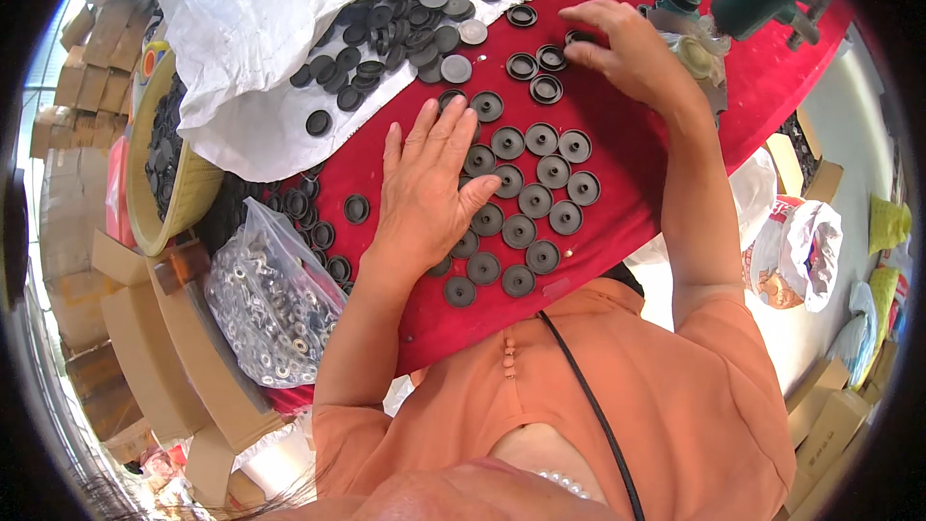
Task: The person operates a manual press to assemble small components, moves the press aside, takes plastic discs out of a bag, and arranges them across the table by hand.
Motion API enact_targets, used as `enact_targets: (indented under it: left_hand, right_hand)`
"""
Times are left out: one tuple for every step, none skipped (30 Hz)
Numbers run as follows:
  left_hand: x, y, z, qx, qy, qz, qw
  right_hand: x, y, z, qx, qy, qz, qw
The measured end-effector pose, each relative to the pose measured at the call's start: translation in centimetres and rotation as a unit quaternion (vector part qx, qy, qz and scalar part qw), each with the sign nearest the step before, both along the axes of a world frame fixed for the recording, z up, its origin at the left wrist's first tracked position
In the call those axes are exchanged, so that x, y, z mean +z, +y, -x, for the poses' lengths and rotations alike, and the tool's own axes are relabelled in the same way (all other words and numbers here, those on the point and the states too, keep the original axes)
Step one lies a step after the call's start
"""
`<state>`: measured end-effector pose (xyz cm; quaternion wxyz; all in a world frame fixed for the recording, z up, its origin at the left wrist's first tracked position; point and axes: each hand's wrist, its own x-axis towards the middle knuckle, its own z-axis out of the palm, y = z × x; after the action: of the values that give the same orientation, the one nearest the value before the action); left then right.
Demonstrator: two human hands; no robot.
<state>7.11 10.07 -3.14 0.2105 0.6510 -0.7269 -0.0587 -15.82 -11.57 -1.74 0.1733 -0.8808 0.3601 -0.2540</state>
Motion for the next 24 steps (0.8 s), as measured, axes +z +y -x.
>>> enact_targets:
  left_hand:
    - [-0.1,0.0,-0.1,0.01,-0.013,-0.017,1.0]
    - [-0.2,0.0,-0.3,0.009,-0.012,-0.017,1.0]
    - [-0.2,0.1,-0.6,0.023,-0.013,-0.017,1.0]
    - [-0.2,0.3,-0.9,0.037,-0.015,-0.019,0.999]
    - [-0.3,0.4,-1.2,0.036,-0.014,-0.02,0.999]
    - [-0.4,0.4,-1.4,0.045,-0.009,-0.015,0.999]
    - [-0.4,0.5,-1.6,0.056,-0.004,-0.009,0.998]
    - [-0.5,0.5,-1.8,0.058,-0.005,-0.002,0.998]
    - [-0.6,0.6,-1.8,0.058,-0.005,-0.004,0.998]
    - [-0.8,0.7,-1.9,0.058,-0.005,-0.001,0.998]
    - [-0.8,0.7,-1.9,0.057,-0.004,0.003,0.998]
    - [-0.8,0.6,-1.9,0.058,-0.004,0.002,0.998]
    - [-0.8,0.7,-1.8,0.058,-0.006,0.004,0.998]
    - [-0.8,0.7,-1.8,0.057,-0.009,0.006,0.998]
    - [-0.7,0.8,-1.8,0.06,-0.009,0.003,0.998]
    - [-0.7,0.7,-1.9,0.064,-0.016,0.005,0.998]
    - [-0.7,0.7,-2.0,0.067,-0.024,0.009,0.997]
    - [-0.8,0.7,-2.1,0.068,-0.025,0.008,0.997]
    - [-0.9,0.8,-2.2,0.077,-0.027,0.006,0.997]
    - [-0.9,0.8,-2.2,0.086,-0.03,0.004,0.996]
    - [-0.9,0.7,-2.2,0.087,-0.031,0.005,0.996]
    - [-0.8,0.8,-2.2,0.091,-0.027,0.003,0.995]
    - [-0.8,0.8,-2.3,0.095,-0.023,0.002,0.995]
    - [-0.8,0.8,-2.3,0.098,-0.025,0.002,0.995]
  right_hand:
    - [0.0,0.5,0.2,0.022,0.022,-0.014,0.999]
    - [0.0,1.0,0.4,0.044,0.043,-0.029,0.998]
    - [-0.1,1.4,0.4,0.043,0.044,-0.029,0.998]
    - [-0.2,1.9,0.4,0.039,0.087,-0.004,0.995]
    - [-0.4,2.5,0.2,0.036,0.13,0.02,0.991]
    - [-0.5,3.0,-0.1,0.014,0.164,0.032,0.986]
    - [-0.7,3.0,-0.4,0.015,0.163,0.03,0.986]
    - [-0.9,2.9,-0.7,0.028,0.15,0.023,0.988]
    - [-1.2,2.9,-1.0,0.041,0.136,0.015,0.99]
    - [-1.6,2.9,-1.4,0.042,0.136,0.014,0.99]
    - [-2.0,2.9,-1.8,0.058,0.128,0.022,0.99]
    - [-2.4,2.9,-2.2,0.075,0.12,0.031,0.99]
    - [-2.9,2.8,-2.6,0.078,0.12,0.028,0.989]
    - [-3.4,2.7,-3.0,0.088,0.112,0.049,0.989]
    - [-3.8,2.5,-3.4,0.098,0.103,0.071,0.987]
    - [-3.9,2.3,-3.8,0.099,0.103,0.069,0.987]
    - [-4.0,2.1,-4.3,0.104,0.091,0.076,0.988]
    - [-4.0,2.0,-4.8,0.108,0.08,0.082,0.987]
    - [-4.0,2.0,-5.4,0.109,0.079,0.083,0.987]
    - [-4.1,1.9,-6.0,0.114,0.071,0.103,0.986]
    - [-4.1,1.9,-6.5,0.118,0.064,0.122,0.983]
    - [-3.9,1.8,-7.2,0.121,0.061,0.124,0.983]
    - [-3.7,1.8,-7.8,0.132,0.054,0.111,0.983]
    - [-3.6,1.7,-8.4,0.144,0.047,0.099,0.983]
